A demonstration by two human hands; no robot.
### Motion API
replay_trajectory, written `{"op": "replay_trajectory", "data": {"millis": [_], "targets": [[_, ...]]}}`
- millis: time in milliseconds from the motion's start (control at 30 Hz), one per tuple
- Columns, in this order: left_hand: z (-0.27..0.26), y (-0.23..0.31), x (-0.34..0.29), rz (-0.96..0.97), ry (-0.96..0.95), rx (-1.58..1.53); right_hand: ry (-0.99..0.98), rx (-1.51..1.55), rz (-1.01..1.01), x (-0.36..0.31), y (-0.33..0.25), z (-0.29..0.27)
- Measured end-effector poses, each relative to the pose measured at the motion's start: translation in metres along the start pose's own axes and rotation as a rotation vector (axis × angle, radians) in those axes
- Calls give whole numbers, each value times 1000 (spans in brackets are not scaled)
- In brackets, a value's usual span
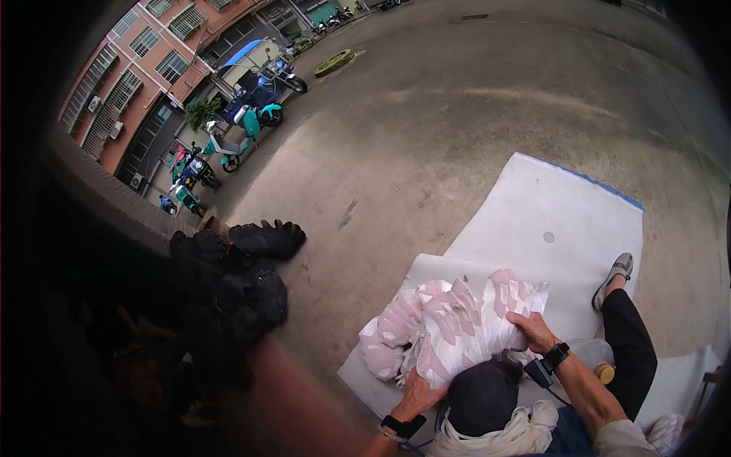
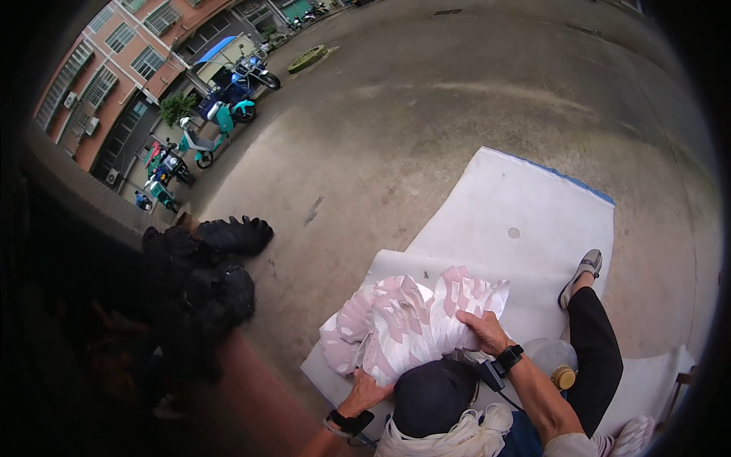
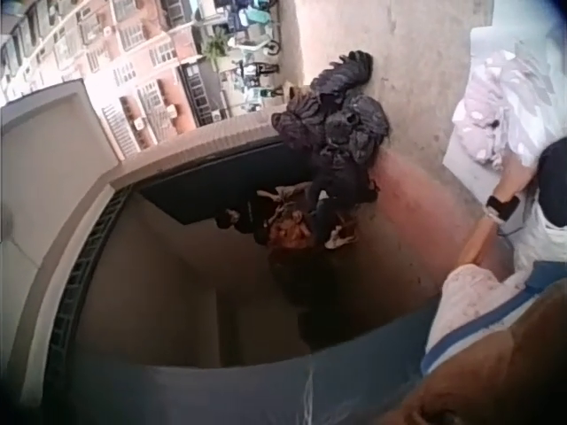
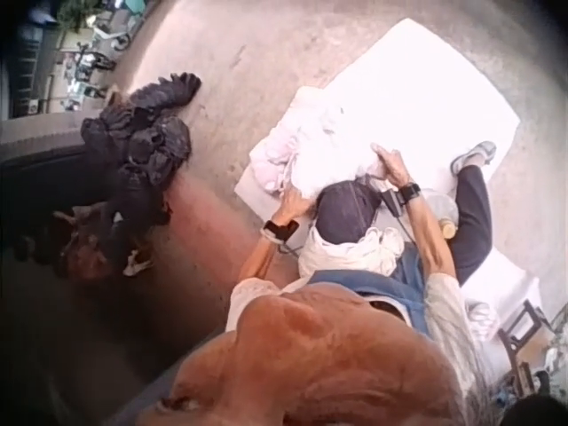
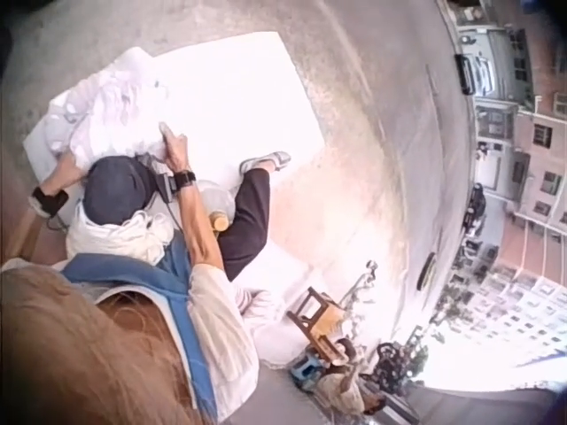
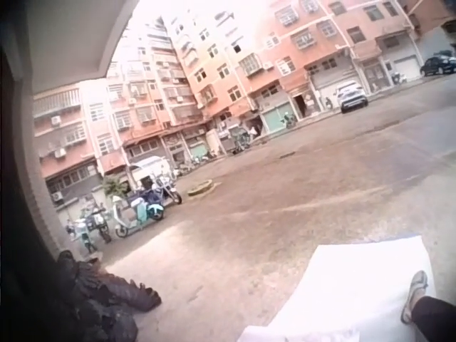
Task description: Manually assembling shoe components by inserting laces and attaching structural pieces.
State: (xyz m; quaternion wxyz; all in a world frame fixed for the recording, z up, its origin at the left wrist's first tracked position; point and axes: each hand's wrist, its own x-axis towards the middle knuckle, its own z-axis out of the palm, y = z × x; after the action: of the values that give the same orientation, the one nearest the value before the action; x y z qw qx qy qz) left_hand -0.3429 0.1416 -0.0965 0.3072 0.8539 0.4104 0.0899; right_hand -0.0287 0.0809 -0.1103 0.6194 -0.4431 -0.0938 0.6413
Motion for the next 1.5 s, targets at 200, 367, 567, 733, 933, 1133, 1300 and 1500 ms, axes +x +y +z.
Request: {"op": "replay_trajectory", "data": {"millis": [200,367,567,733,933,1133,1300,1500], "targets": [[-86,32,29,-36,-49,-35,-68,48,-126,-26,-39,36],[-161,119,10,177,49,119,-135,63,-235,-46,-50,47],[-178,166,-13,432,191,297,-169,127,-270,-64,-48,50],[-155,186,-40,665,99,435,-312,124,-422,-76,-25,15],[-87,235,-74,841,-90,372,-133,223,-412,-165,-3,-42],[-86,244,-65,896,-234,424,20,472,-352,-181,34,-44],[-90,267,-66,903,-193,377,85,470,-362,-162,28,-30],[-62,279,-44,980,-290,375,185,544,-484,-169,50,-63]]}}
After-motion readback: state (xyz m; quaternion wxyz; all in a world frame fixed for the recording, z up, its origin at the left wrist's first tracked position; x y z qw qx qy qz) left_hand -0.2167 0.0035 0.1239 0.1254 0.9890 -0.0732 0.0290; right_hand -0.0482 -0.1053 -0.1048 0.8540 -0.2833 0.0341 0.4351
